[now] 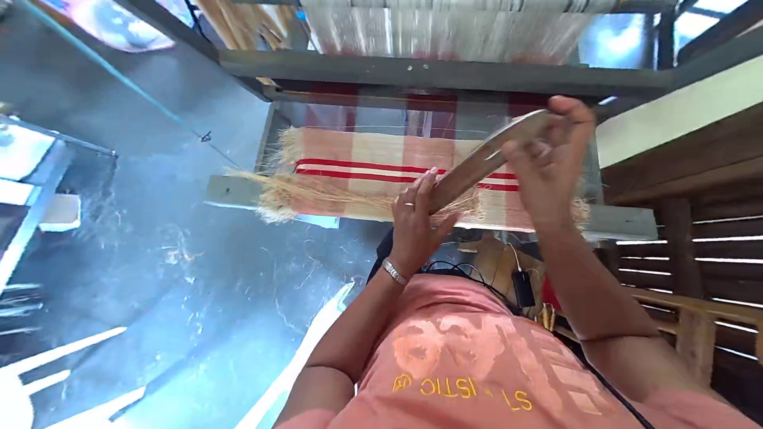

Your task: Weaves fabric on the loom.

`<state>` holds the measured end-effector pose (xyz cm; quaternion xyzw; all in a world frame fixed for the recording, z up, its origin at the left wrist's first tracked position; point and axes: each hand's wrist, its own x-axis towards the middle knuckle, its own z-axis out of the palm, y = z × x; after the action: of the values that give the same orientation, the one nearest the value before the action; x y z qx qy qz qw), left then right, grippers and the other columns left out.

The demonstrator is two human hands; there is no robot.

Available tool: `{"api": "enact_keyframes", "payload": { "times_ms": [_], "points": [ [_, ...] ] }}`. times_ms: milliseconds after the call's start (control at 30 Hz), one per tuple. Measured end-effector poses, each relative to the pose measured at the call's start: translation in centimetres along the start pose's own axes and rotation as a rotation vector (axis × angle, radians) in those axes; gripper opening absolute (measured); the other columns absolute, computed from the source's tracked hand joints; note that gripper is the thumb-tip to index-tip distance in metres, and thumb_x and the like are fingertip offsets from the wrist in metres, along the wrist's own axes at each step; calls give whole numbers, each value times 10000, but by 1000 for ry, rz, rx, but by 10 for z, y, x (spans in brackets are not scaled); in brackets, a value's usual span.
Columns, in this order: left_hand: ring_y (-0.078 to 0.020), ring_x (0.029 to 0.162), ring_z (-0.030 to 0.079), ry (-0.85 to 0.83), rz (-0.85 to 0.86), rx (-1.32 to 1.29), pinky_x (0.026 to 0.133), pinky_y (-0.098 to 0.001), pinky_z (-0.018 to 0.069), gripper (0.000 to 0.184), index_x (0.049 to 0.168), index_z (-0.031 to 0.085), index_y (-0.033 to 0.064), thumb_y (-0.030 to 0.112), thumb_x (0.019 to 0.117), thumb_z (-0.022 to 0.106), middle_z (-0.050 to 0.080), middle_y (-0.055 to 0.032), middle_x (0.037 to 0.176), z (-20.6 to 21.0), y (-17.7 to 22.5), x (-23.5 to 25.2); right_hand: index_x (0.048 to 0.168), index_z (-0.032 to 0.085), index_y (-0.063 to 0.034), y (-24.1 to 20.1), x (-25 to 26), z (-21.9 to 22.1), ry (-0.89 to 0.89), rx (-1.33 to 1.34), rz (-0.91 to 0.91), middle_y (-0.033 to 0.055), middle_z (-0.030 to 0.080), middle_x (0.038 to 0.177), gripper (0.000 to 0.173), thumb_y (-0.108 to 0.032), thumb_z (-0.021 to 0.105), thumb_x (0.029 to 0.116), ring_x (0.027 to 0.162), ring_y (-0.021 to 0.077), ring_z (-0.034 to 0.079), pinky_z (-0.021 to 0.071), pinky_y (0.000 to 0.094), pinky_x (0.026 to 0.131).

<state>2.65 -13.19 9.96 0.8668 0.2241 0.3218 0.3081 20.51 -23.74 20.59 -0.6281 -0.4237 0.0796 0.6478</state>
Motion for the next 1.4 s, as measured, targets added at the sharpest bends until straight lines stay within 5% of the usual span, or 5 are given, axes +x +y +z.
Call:
{"api": "enact_keyframes", "payload": {
  "times_ms": [167,267,333,600,1400],
  "points": [
    [-230,1209,641,-4,-186,-73,972,-491,577,605,1553,426,228,332,1003,658,607,-80,1395,-28,-44,-38,1375,535,18,46,59,40,-239,-155,-26,130,671,1246,439,-288,555,1061,1091,172,691,602,361,938],
    [-201,1192,642,29,-338,-206,1007,-466,556,618,1542,441,186,370,994,661,626,-94,1356,-44,-72,-68,1448,544,-33,100,119,43,-265,-654,49,179,572,1453,584,-470,378,1096,1386,306,515,381,505,1185],
    [-195,1168,654,82,-403,-254,1004,-439,557,635,1524,447,113,363,986,673,646,-117,1324,-56,-83,-84,1455,547,-31,135,136,48,-308,-895,171,229,524,1499,707,-575,295,1081,1441,420,430,214,666,1216],
    [-162,1155,651,195,-544,-337,1002,-346,554,661,1516,369,-14,279,999,659,632,-162,1304,-88,-117,-122,1308,632,-30,153,109,63,-306,-1062,300,214,631,1339,754,-669,340,1032,1333,403,519,251,637,1176],
    [-157,1097,651,60,-592,-306,944,-337,556,717,1538,349,35,386,989,649,626,-172,1279,-91,-150,-90,1297,636,-39,179,139,60,-280,-1100,287,180,647,1319,747,-674,346,1029,1307,369,548,269,624,1166]
  ]
}}
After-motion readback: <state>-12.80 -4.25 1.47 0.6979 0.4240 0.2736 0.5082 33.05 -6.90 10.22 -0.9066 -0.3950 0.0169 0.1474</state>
